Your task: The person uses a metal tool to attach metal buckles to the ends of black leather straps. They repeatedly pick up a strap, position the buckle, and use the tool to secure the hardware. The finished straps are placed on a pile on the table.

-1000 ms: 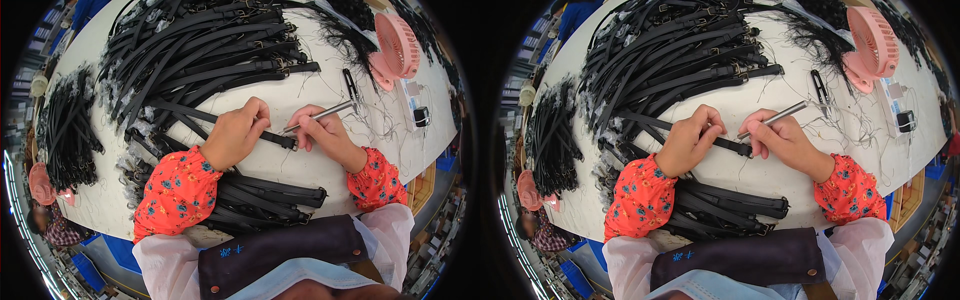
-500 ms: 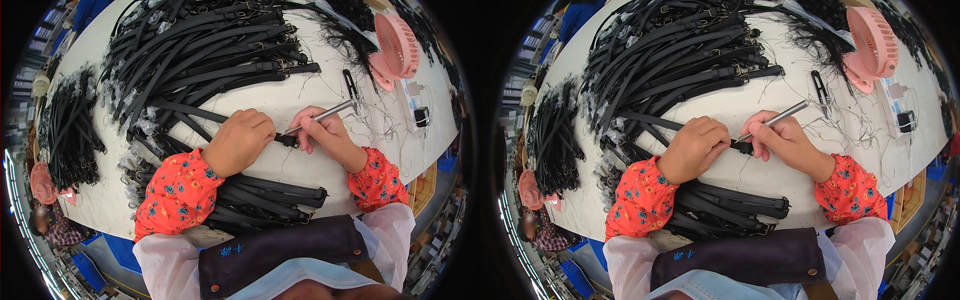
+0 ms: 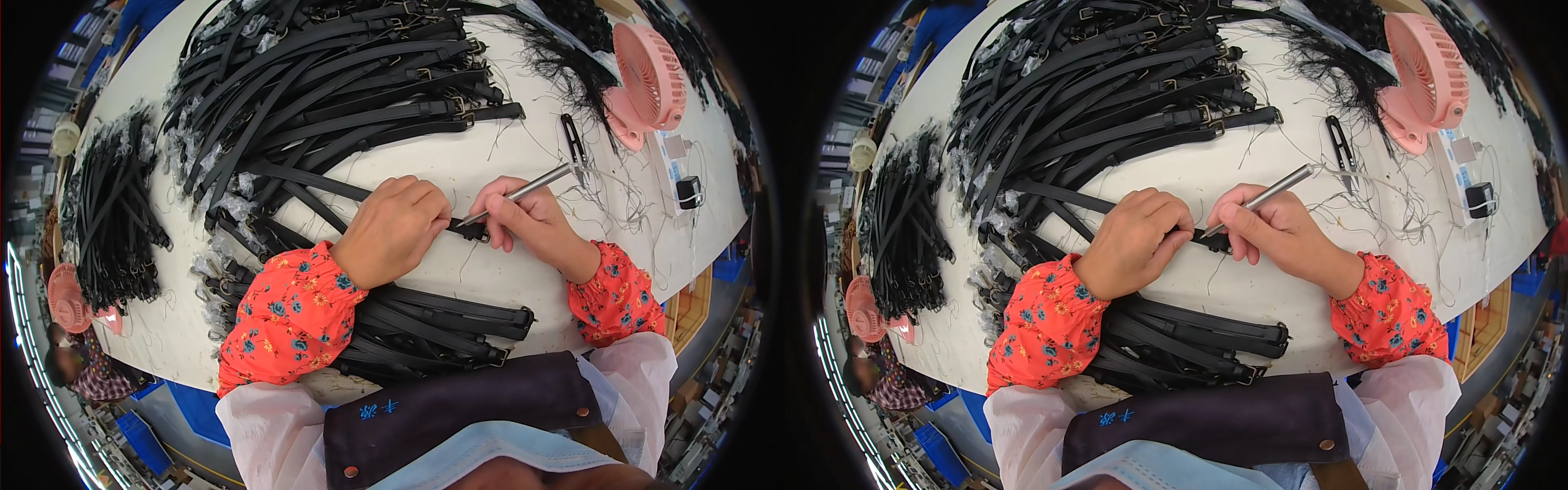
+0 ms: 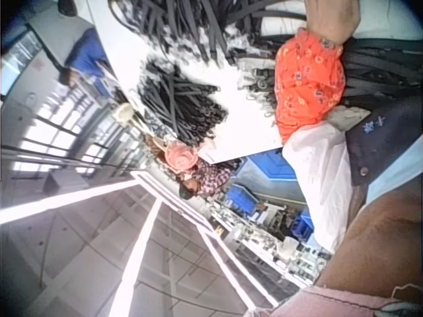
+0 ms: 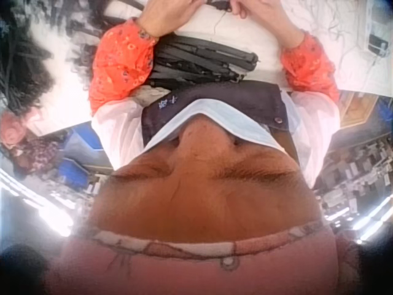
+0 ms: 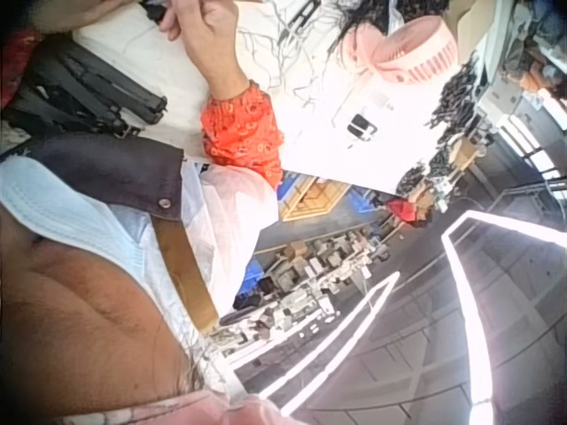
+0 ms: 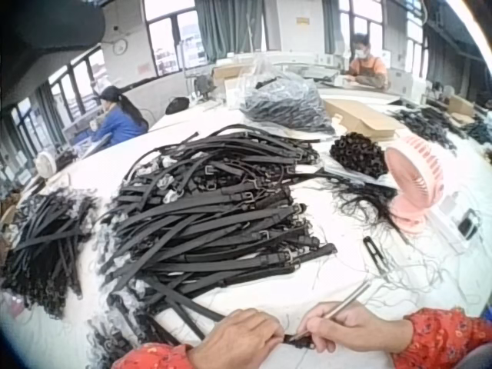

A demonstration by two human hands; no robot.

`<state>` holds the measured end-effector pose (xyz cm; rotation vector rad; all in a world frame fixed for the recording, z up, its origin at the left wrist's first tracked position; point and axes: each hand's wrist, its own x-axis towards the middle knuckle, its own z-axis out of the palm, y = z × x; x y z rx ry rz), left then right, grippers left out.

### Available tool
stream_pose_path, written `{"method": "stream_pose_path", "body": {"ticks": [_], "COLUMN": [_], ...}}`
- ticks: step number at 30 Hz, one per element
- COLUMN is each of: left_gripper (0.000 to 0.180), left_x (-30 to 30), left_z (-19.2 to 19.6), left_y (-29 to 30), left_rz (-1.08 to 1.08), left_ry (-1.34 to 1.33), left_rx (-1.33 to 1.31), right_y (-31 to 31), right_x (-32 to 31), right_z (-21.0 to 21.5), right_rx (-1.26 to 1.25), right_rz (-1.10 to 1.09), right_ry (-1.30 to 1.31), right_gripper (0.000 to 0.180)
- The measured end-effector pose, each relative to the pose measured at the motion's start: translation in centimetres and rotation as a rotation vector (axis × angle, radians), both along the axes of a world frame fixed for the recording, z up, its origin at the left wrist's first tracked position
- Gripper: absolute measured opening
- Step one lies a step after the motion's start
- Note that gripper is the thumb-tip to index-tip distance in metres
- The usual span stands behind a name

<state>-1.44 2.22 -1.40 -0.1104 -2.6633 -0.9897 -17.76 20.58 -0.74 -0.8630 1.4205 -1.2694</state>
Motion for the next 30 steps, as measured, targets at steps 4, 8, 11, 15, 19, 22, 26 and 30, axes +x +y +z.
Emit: {"method": "stream_pose_path", "body": {"ticks": [4,8,11,15,19,22,26,30], "left_gripper": [0.016,0.016,0.016,0.016,0.016,0.016,0.016,0.016], "left_x": [-0.04,-0.06,-0.11,-0.1,-0.1,-0.09,-0.13,-0.12], "left_z": [-0.03,-0.1,-0.08,-0.04,-0.09,0.0,0.07,-0.02], "left_y": [0.0,-0.03,-0.07,-0.08,-0.11,-0.11,-0.09,-0.11], "left_rz": [-0.002,-0.003,-0.005,-0.006,-0.009,-0.009,-0.011,-0.01], "left_ry": [-0.002,0.005,-0.001,0.005,-0.004,-0.01,-0.007,-0.01], "left_rx": [0.003,0.007,0.006,0.009,0.005,0.007,0.01,0.005], "right_y": [-0.12,-0.17,-0.19,-0.22,-0.19,-0.22,-0.25,-0.25], "right_x": [0.02,-0.03,-0.09,-0.08,-0.1,-0.06,-0.07,-0.08], "right_z": [0.31,0.36,0.44,0.49,0.38,0.42,0.54,0.51], "right_rx": [0.011,0.011,0.013,0.015,0.017,0.018,0.021,0.018], "right_rz": [0.011,0.017,0.023,0.028,0.028,0.024,0.026,0.032], "right_ry": [-0.002,0.004,0.011,0.022,0.027,0.024,0.031,0.029], "right_gripper": [0.033,0.033,0.033,0.033,0.034,0.034,0.035,0.036]}}
